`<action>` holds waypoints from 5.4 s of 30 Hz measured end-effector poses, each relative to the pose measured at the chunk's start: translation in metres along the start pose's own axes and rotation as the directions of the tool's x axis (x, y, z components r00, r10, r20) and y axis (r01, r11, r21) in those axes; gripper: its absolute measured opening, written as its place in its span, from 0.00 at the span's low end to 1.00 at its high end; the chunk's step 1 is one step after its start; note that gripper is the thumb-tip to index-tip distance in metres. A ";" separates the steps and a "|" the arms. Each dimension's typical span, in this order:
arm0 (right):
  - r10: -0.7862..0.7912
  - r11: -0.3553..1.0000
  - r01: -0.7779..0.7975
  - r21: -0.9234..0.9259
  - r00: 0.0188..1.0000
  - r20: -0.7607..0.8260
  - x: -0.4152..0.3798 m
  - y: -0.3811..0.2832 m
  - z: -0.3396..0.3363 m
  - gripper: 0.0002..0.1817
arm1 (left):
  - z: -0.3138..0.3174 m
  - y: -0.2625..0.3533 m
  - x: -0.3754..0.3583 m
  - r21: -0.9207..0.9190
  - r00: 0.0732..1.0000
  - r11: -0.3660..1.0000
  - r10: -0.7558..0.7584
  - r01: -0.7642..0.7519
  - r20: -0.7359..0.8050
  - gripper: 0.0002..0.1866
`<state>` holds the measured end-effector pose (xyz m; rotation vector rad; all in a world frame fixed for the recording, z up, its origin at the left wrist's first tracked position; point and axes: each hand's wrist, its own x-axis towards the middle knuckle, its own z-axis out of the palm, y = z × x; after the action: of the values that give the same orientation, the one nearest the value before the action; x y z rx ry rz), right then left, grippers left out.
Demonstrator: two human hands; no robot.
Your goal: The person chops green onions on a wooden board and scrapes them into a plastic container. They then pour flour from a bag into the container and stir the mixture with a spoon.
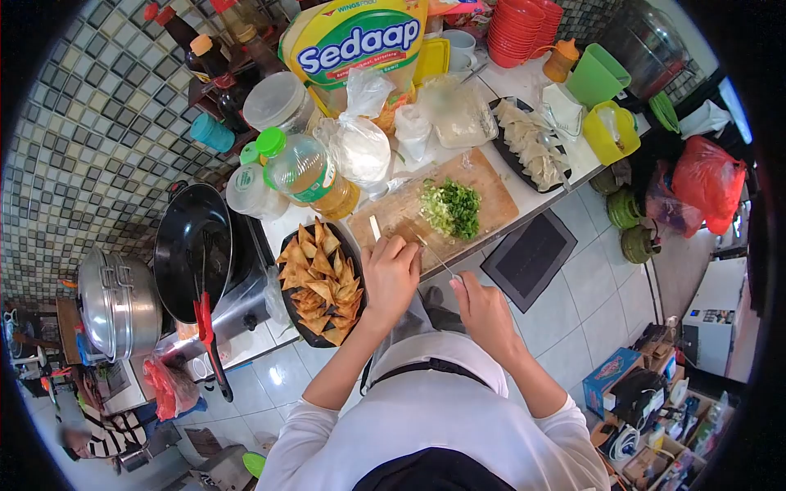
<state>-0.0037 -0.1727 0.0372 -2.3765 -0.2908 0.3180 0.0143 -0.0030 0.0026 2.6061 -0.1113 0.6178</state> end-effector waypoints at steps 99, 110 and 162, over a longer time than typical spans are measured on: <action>-0.040 0.999 0.043 0.018 0.989 -0.143 -0.002 0.015 -0.008 0.16 | -0.003 -0.013 0.002 0.123 0.988 0.981 0.149 -0.152 0.030 0.05; -0.155 0.983 0.109 -0.151 0.927 -0.341 0.000 0.020 -0.007 0.14 | -0.012 0.014 0.002 -0.054 0.964 0.964 0.256 -0.260 -0.075 0.17; 0.032 0.976 -0.019 0.216 0.998 -0.056 -0.023 0.016 -0.006 0.15 | -0.012 -0.005 0.000 0.075 0.997 0.996 0.056 -0.051 -0.058 0.05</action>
<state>-0.0219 -0.1951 0.0342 -2.1730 -0.1883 0.2757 0.0103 0.0070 0.0105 2.6595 -0.1420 0.7318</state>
